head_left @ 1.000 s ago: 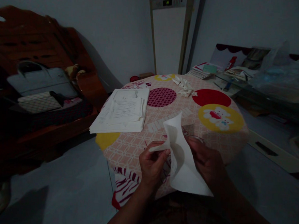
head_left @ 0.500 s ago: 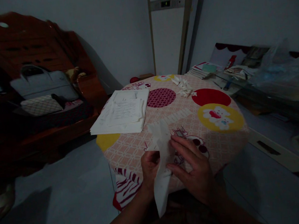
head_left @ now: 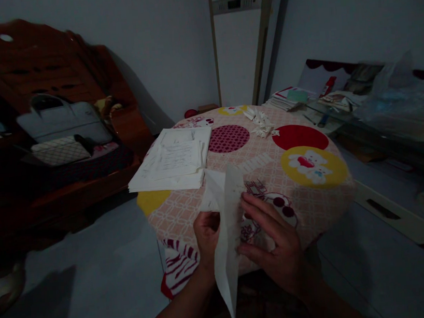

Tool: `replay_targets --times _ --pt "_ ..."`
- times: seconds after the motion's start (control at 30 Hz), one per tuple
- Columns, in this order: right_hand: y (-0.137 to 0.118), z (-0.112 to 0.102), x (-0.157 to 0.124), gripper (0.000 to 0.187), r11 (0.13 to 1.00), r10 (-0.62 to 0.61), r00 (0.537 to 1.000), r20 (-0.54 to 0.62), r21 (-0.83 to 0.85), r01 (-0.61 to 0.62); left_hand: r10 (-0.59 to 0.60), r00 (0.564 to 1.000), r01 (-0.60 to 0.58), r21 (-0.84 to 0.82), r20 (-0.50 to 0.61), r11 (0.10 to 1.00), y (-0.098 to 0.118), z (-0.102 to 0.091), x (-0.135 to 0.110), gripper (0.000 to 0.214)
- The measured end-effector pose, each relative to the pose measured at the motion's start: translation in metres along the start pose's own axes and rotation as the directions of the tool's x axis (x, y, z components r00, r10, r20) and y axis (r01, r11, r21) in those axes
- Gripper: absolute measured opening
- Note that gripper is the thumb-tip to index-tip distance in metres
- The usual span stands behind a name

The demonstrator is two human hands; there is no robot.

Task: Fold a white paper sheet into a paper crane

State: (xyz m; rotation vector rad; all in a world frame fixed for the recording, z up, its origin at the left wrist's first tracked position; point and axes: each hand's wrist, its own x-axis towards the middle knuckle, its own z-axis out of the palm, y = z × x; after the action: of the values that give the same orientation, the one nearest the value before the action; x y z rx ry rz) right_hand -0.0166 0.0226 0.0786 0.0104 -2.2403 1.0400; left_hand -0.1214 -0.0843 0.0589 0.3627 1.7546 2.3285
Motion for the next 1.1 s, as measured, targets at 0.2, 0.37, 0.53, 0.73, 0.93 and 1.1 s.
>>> replay_targets --times 0.2,0.37,0.53,0.73,0.93,1.1 --pt "0.0 0.006 -0.004 0.08 0.999 -0.023 1.0 -0.02 -0.047 0.022 0.048 0.999 -0.048 -0.009 0.014 0.999 0.01 0.007 -0.001 0.037" --pt "-0.004 -0.009 -0.001 0.095 0.99 -0.059 0.997 -0.057 -0.133 0.051 0.024 0.988 -0.035 0.07 0.154 0.997 0.003 -0.001 -0.004 0.031" --pt "-0.013 -0.032 0.009 0.073 0.944 -0.194 0.977 0.084 -0.254 0.21 -0.047 0.944 0.056 -0.018 0.326 0.998 0.014 -0.002 -0.004 0.038" --pt "-0.019 -0.054 0.02 0.022 0.861 -0.241 0.93 0.276 -0.382 0.337 -0.164 0.923 0.198 -0.064 0.349 0.978 0.024 -0.002 0.0 0.029" --pt "-0.018 -0.063 0.027 0.019 0.807 -0.289 0.871 0.397 -0.389 0.445 -0.176 0.926 0.225 -0.113 0.335 0.968 0.023 -0.002 0.0 0.026" --pt "-0.017 -0.065 0.03 0.019 0.806 -0.298 0.86 0.415 -0.373 0.46 -0.194 0.935 0.237 -0.117 0.296 0.964 0.025 0.002 -0.002 0.032"
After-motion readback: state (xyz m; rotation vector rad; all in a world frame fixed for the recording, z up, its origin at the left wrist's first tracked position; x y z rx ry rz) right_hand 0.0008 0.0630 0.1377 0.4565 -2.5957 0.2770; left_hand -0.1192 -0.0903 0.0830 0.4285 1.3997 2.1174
